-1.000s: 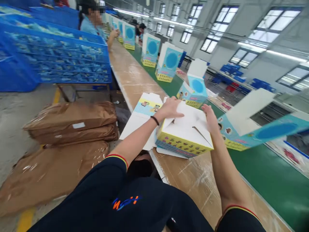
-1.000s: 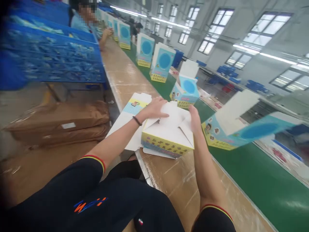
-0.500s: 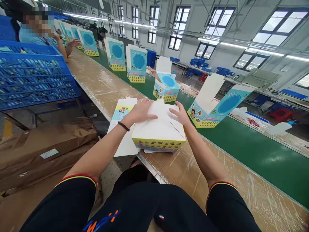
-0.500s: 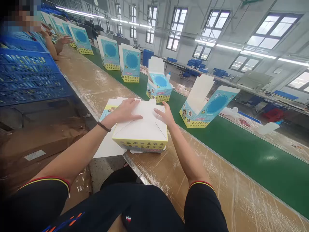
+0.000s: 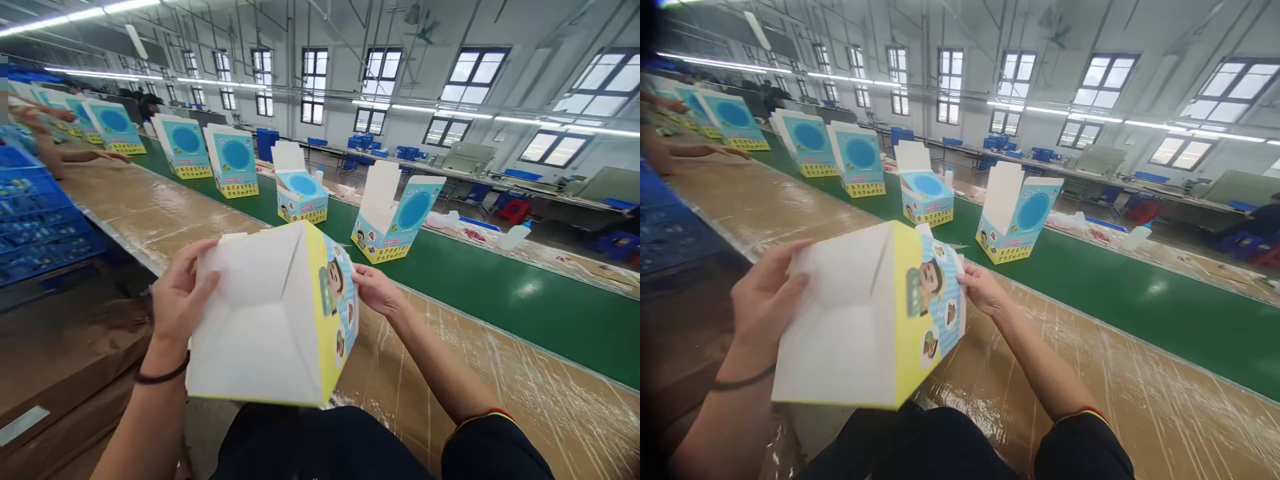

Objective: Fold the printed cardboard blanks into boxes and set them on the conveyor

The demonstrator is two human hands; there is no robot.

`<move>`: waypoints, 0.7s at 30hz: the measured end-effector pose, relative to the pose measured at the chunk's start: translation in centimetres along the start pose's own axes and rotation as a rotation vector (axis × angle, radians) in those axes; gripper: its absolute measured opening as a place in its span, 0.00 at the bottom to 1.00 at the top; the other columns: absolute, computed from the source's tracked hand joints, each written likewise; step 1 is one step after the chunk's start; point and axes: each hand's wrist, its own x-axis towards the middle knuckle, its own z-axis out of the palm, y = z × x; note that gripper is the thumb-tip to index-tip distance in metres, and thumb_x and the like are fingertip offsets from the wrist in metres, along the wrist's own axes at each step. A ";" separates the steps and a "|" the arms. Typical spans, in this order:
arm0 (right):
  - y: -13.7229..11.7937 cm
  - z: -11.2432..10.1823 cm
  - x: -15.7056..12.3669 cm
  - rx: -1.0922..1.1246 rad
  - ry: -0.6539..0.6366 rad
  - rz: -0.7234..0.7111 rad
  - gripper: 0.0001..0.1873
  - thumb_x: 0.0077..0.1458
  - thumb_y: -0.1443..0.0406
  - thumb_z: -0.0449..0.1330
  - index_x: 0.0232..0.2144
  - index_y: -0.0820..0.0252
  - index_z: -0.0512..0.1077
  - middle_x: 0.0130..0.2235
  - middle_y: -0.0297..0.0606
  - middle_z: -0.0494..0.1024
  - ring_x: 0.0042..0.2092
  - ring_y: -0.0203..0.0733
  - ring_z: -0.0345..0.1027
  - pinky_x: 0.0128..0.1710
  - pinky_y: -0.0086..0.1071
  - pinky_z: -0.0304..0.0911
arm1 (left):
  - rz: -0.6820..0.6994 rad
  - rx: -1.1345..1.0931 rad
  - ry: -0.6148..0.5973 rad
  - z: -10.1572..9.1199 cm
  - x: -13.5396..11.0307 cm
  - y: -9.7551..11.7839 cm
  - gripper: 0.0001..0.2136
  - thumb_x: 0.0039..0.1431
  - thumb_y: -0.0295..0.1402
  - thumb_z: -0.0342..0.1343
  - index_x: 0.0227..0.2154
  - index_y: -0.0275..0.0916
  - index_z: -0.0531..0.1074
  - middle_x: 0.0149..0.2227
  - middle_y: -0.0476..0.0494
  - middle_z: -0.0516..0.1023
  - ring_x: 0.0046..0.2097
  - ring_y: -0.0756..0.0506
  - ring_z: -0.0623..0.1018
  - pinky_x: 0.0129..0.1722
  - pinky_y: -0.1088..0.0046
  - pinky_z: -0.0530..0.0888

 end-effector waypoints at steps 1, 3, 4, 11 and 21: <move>-1.7 0.0 -1.8 -0.021 0.031 -0.082 0.33 0.29 0.48 0.84 0.36 0.56 0.81 0.37 0.36 0.85 0.37 0.40 0.76 0.41 0.32 0.71 | 0.018 -0.063 0.042 0.1 -0.3 0.0 0.16 0.54 0.41 0.63 0.47 0.52 0.78 0.54 0.54 0.82 0.59 0.40 0.80 0.62 0.59 0.77; -5.1 -0.4 -6.0 -0.161 0.121 -0.251 0.30 0.34 0.47 0.82 0.36 0.56 0.80 0.37 0.37 0.85 0.37 0.42 0.77 0.40 0.34 0.72 | 0.025 -0.111 0.083 0.3 -0.6 -0.4 0.16 0.50 0.40 0.66 0.45 0.54 0.79 0.51 0.55 0.82 0.55 0.41 0.81 0.59 0.60 0.79; -6.6 -0.8 -8.4 -0.283 0.181 -0.324 0.29 0.37 0.47 0.81 0.36 0.56 0.80 0.38 0.38 0.85 0.37 0.43 0.77 0.40 0.34 0.72 | 0.000 -0.097 0.090 0.5 -0.6 -0.7 0.17 0.48 0.41 0.66 0.43 0.54 0.79 0.50 0.55 0.82 0.54 0.41 0.82 0.58 0.59 0.80; -10.6 -8.2 -17.7 -1.360 0.776 -0.539 0.15 0.55 0.50 0.68 0.36 0.53 0.81 0.32 0.38 0.81 0.34 0.47 0.73 0.38 0.39 0.64 | -0.356 0.463 0.023 -0.7 -0.4 -5.0 0.26 0.41 0.58 0.56 0.42 0.52 0.77 0.51 0.46 0.81 0.53 0.33 0.83 0.57 0.50 0.81; -10.5 -24.9 -11.8 -1.739 1.207 0.025 0.11 0.57 0.69 0.58 0.24 0.59 0.75 0.24 0.43 0.70 0.41 0.56 0.67 0.42 0.47 0.50 | -0.563 1.061 -0.316 -1.9 -0.6 -11.0 0.29 0.57 0.45 0.45 0.58 0.41 0.74 0.58 0.39 0.81 0.66 0.35 0.74 0.66 0.58 0.72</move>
